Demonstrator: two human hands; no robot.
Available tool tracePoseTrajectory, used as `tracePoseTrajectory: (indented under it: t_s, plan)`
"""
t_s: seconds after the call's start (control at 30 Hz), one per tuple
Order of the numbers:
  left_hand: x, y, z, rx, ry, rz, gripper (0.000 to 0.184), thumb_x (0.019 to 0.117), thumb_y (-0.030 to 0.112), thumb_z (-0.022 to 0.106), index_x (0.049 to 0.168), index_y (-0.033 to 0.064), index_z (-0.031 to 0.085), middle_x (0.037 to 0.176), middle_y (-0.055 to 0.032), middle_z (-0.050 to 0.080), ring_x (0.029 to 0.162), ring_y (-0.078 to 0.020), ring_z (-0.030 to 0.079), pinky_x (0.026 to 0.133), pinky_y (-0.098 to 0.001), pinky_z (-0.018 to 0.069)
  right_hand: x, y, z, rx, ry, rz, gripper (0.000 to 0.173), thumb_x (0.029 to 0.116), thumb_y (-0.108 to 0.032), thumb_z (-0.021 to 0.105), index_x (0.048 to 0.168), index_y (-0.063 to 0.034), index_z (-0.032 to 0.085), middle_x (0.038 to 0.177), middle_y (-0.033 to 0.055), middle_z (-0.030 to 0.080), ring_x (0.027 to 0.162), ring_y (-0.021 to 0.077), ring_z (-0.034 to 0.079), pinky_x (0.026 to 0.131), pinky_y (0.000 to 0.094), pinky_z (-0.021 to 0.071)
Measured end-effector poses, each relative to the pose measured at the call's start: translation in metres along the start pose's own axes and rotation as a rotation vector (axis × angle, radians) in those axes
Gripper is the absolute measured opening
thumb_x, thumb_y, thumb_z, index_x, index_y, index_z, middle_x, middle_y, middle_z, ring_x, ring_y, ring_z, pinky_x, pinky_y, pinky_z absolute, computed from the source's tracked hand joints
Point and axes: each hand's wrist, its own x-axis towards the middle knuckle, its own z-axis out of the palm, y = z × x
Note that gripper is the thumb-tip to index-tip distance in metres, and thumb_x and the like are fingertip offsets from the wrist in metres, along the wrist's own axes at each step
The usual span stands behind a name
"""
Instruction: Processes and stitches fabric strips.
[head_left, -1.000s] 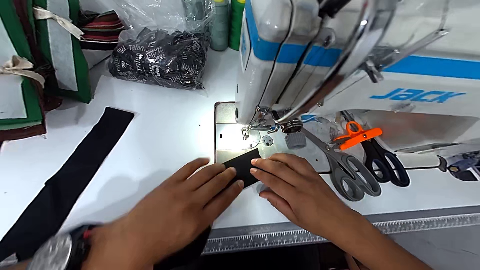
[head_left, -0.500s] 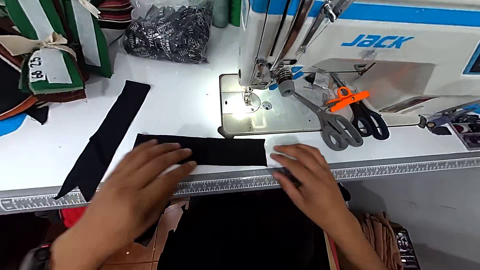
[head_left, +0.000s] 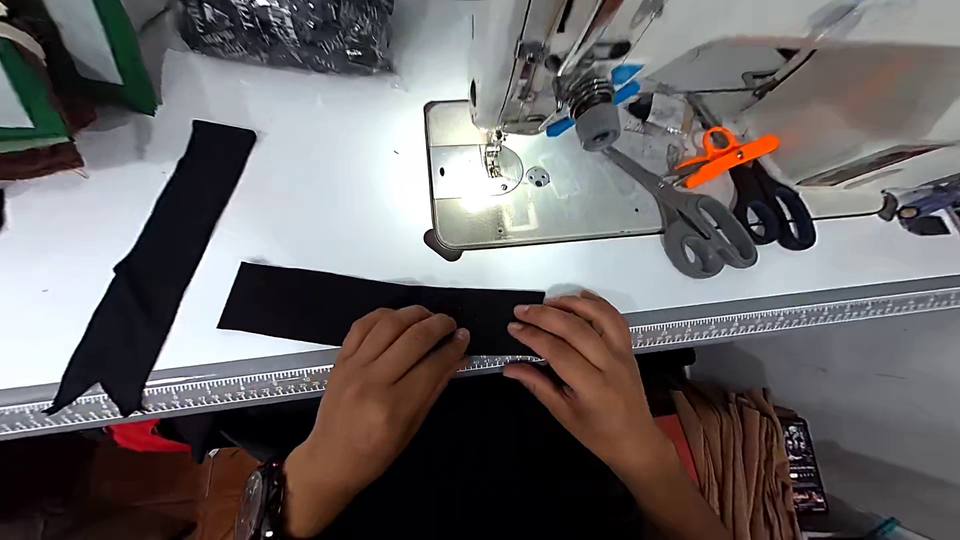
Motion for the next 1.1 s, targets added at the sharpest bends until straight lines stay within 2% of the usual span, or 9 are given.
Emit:
tracePoseTrajectory:
  t_s: [0.07, 0.23, 0.37, 0.4, 0.47, 0.53, 0.67, 0.77, 1.1]
  plan:
    - [0.006, -0.002, 0.002, 0.005, 0.023, 0.001, 0.018, 0.1013, 0.02, 0.062, 0.104, 0.0112, 0.077, 0.112, -0.0054, 0.072, 0.11, -0.0207, 0.064, 0.098, -0.0405, 0.0475, 0.001, -0.001, 0.002, 0.008, 0.032, 0.023, 0.028, 0.0948, -0.037, 0.073, 0.116, -0.0195, 0.075, 0.129, -0.0034, 0.068, 0.126, 0.0187, 0.057, 0.115, 0.0489, 0.0383]
    - [0.02, -0.001, 0.003, 0.032, -0.015, -0.045, 0.022, 0.1048, 0.023, 0.054, 0.102, 0.0101, 0.072, 0.107, -0.0057, 0.07, 0.108, -0.0207, 0.064, 0.096, -0.0397, 0.0467, 0.004, -0.007, 0.013, -0.042, 0.138, 0.085, 0.019, 0.0983, -0.034, 0.067, 0.108, -0.0206, 0.074, 0.122, -0.0019, 0.068, 0.122, 0.0182, 0.058, 0.113, 0.0477, 0.0393]
    - [0.024, 0.0, 0.004, 0.07, -0.057, -0.033, 0.04, 0.1026, 0.048, 0.055, 0.107, 0.011, 0.071, 0.107, -0.0069, 0.069, 0.107, -0.0222, 0.063, 0.095, -0.0416, 0.0447, 0.006, -0.01, 0.017, -0.028, 0.196, 0.161, 0.018, 0.1014, -0.032, 0.062, 0.104, -0.0198, 0.075, 0.118, -0.0011, 0.068, 0.124, 0.0189, 0.057, 0.111, 0.0446, 0.0403]
    - [0.024, 0.0, 0.004, 0.083, -0.059, -0.027, 0.041, 0.1013, 0.049, 0.057, 0.107, 0.0114, 0.071, 0.106, -0.007, 0.068, 0.106, -0.0223, 0.063, 0.094, -0.0418, 0.0444, 0.006, -0.011, 0.017, -0.012, 0.21, 0.186, 0.018, 0.1012, -0.031, 0.062, 0.102, -0.0191, 0.076, 0.119, -0.0007, 0.068, 0.124, 0.0194, 0.056, 0.109, 0.0434, 0.0411]
    - [0.026, 0.0, 0.005, 0.083, -0.054, -0.029, 0.029, 0.1033, 0.035, 0.057, 0.105, 0.0112, 0.072, 0.105, -0.0067, 0.069, 0.104, -0.0218, 0.063, 0.092, -0.0412, 0.0455, 0.008, -0.014, 0.017, -0.001, 0.231, 0.248, 0.019, 0.1004, -0.03, 0.062, 0.099, -0.018, 0.076, 0.121, 0.0, 0.067, 0.125, 0.0202, 0.055, 0.107, 0.0419, 0.0426]
    - [0.032, 0.0, 0.003, 0.055, -0.058, -0.068, 0.026, 0.1046, 0.028, 0.054, 0.1, 0.0111, 0.073, 0.102, -0.0055, 0.07, 0.102, -0.0208, 0.064, 0.089, -0.0402, 0.0469, 0.013, -0.017, 0.016, -0.018, 0.242, 0.317, 0.02, 0.1, -0.031, 0.063, 0.094, -0.0167, 0.075, 0.124, 0.002, 0.066, 0.128, 0.0218, 0.052, 0.108, 0.0429, 0.0412]
    - [0.045, 0.003, 0.003, 0.034, -0.097, -0.199, 0.031, 0.1038, 0.029, 0.05, 0.095, 0.0108, 0.073, 0.103, -0.0057, 0.065, 0.095, -0.0225, 0.06, 0.079, -0.0401, 0.0452, 0.024, -0.021, 0.013, -0.07, 0.211, 0.431, 0.025, 0.0992, -0.032, 0.061, 0.083, -0.0152, 0.071, 0.13, 0.0048, 0.064, 0.132, 0.0267, 0.05, 0.109, 0.0481, 0.0396]
    - [0.049, 0.007, 0.004, 0.057, -0.087, -0.285, 0.032, 0.1022, 0.031, 0.05, 0.091, 0.0112, 0.073, 0.105, -0.0047, 0.062, 0.095, -0.0218, 0.057, 0.078, -0.0389, 0.0442, 0.03, -0.021, 0.012, -0.109, 0.188, 0.471, 0.028, 0.0978, -0.032, 0.061, 0.076, -0.0158, 0.066, 0.13, 0.0045, 0.064, 0.13, 0.0274, 0.051, 0.105, 0.0484, 0.0414]
    - [0.055, 0.009, 0.009, 0.152, -0.071, -0.347, 0.028, 0.0959, 0.033, 0.061, 0.084, 0.0088, 0.071, 0.103, -0.0074, 0.063, 0.092, -0.0248, 0.059, 0.073, -0.0394, 0.0468, 0.036, -0.017, 0.009, -0.148, 0.174, 0.495, 0.03, 0.0927, -0.036, 0.069, 0.069, -0.0201, 0.059, 0.127, 0.0011, 0.065, 0.124, 0.0242, 0.054, 0.1, 0.0486, 0.0406]
